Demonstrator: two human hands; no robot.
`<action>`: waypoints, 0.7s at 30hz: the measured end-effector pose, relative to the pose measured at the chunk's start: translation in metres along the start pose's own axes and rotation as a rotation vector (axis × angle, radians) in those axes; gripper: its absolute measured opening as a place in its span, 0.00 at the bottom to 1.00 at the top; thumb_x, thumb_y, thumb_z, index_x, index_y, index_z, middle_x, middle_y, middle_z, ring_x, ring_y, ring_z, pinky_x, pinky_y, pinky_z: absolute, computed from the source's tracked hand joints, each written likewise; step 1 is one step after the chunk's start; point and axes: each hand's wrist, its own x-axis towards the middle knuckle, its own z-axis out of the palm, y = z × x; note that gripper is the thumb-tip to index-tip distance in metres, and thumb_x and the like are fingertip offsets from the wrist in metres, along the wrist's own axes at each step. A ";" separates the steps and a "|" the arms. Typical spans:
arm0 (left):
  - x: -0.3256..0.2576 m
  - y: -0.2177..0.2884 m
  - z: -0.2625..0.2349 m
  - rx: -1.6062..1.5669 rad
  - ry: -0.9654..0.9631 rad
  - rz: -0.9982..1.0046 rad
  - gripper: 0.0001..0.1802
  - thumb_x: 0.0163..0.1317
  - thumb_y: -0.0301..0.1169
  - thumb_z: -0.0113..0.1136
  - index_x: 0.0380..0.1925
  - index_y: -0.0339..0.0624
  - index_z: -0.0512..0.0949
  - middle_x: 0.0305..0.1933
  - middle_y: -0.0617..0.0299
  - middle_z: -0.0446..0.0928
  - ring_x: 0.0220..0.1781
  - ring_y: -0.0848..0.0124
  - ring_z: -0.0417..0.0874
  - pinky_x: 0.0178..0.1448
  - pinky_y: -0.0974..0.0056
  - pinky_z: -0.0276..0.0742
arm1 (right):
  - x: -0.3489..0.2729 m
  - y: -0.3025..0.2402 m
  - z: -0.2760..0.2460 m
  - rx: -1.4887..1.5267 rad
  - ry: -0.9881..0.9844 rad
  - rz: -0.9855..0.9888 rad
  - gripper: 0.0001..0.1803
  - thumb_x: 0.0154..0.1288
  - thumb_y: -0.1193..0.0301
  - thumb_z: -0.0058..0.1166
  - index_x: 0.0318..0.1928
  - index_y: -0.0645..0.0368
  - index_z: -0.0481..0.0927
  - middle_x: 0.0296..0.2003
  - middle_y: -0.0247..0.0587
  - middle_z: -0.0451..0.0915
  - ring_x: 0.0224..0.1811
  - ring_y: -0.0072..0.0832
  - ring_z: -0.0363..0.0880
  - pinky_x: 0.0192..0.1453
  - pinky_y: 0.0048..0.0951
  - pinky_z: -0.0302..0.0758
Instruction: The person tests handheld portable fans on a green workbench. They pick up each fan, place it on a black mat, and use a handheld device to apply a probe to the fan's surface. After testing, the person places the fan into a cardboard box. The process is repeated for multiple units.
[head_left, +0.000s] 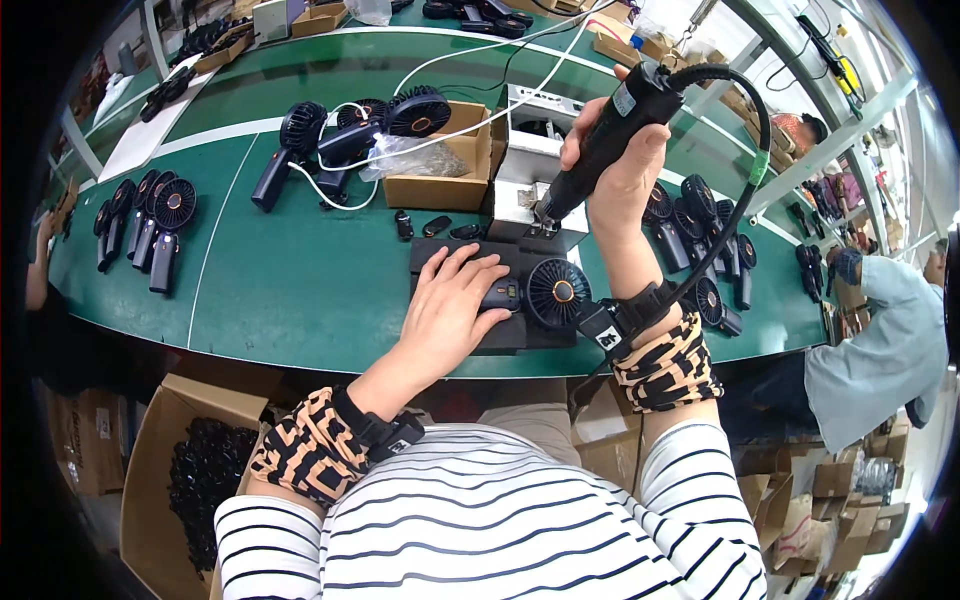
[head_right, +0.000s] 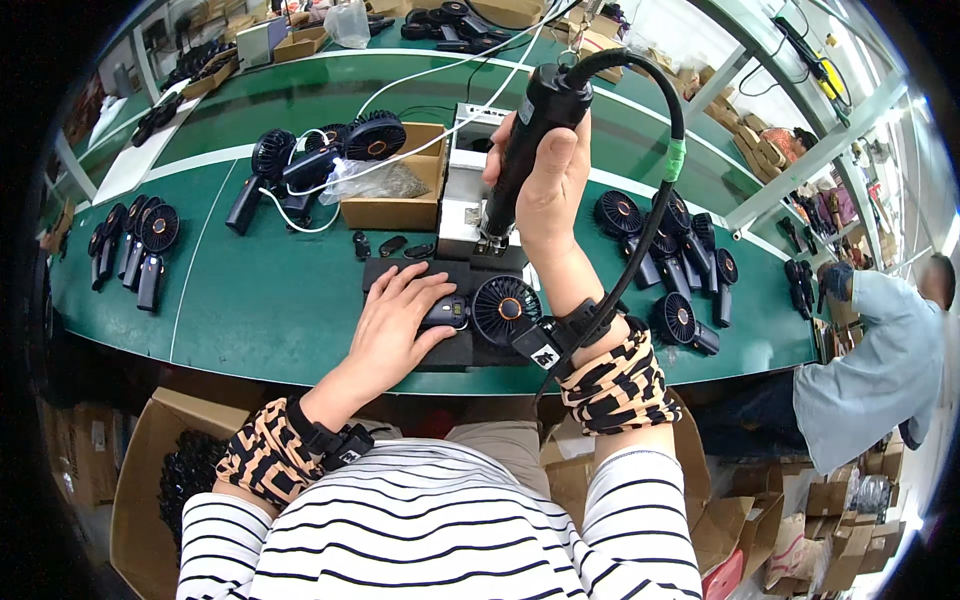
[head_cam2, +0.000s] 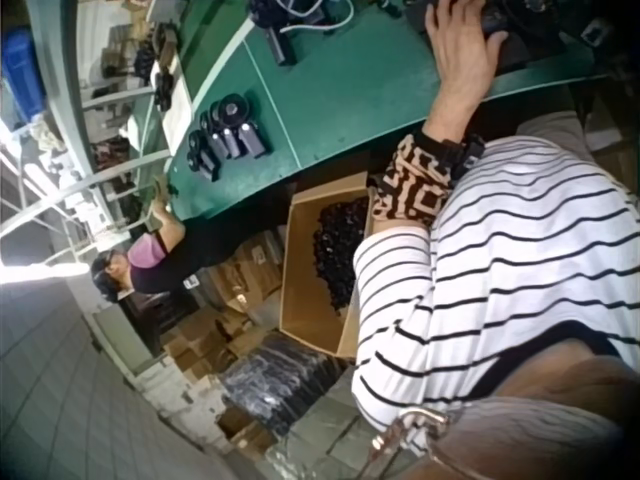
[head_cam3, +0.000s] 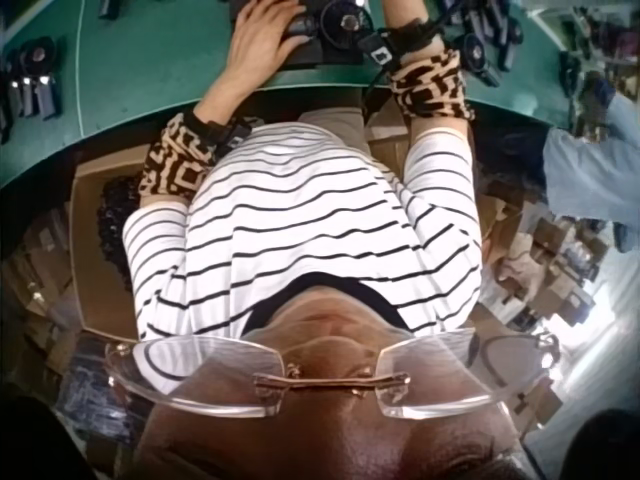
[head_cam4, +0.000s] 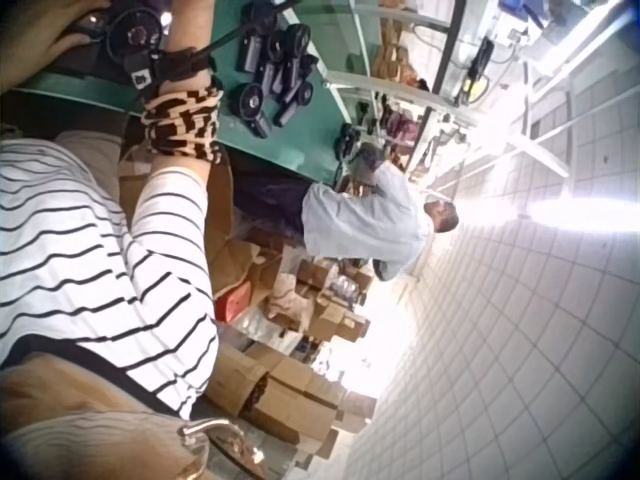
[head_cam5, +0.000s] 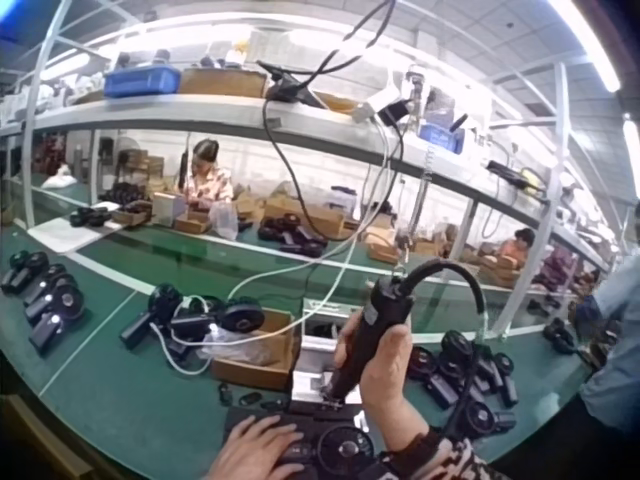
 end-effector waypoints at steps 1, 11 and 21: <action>-0.001 -0.001 0.000 0.000 0.002 0.000 0.26 0.56 0.39 0.65 0.54 0.43 0.75 0.61 0.58 0.74 0.69 0.56 0.65 0.74 0.48 0.54 | 0.000 0.002 -0.001 0.008 -0.004 0.015 0.52 0.58 0.27 0.38 0.65 0.61 0.60 0.31 0.39 0.74 0.19 0.24 0.73 0.22 0.25 0.71; -0.001 -0.002 0.000 0.002 0.011 -0.005 0.26 0.56 0.39 0.65 0.54 0.42 0.76 0.61 0.57 0.74 0.69 0.56 0.66 0.74 0.48 0.54 | -0.007 -0.011 0.000 0.037 -0.027 0.044 0.54 0.56 0.26 0.38 0.66 0.61 0.59 0.34 0.43 0.74 0.18 0.22 0.73 0.20 0.23 0.70; -0.001 0.000 0.000 -0.002 0.014 0.000 0.26 0.56 0.39 0.65 0.54 0.43 0.75 0.61 0.58 0.74 0.69 0.56 0.66 0.74 0.48 0.54 | 0.000 0.001 0.001 0.022 0.004 -0.027 0.49 0.61 0.29 0.37 0.63 0.61 0.60 0.32 0.39 0.74 0.20 0.23 0.74 0.22 0.22 0.71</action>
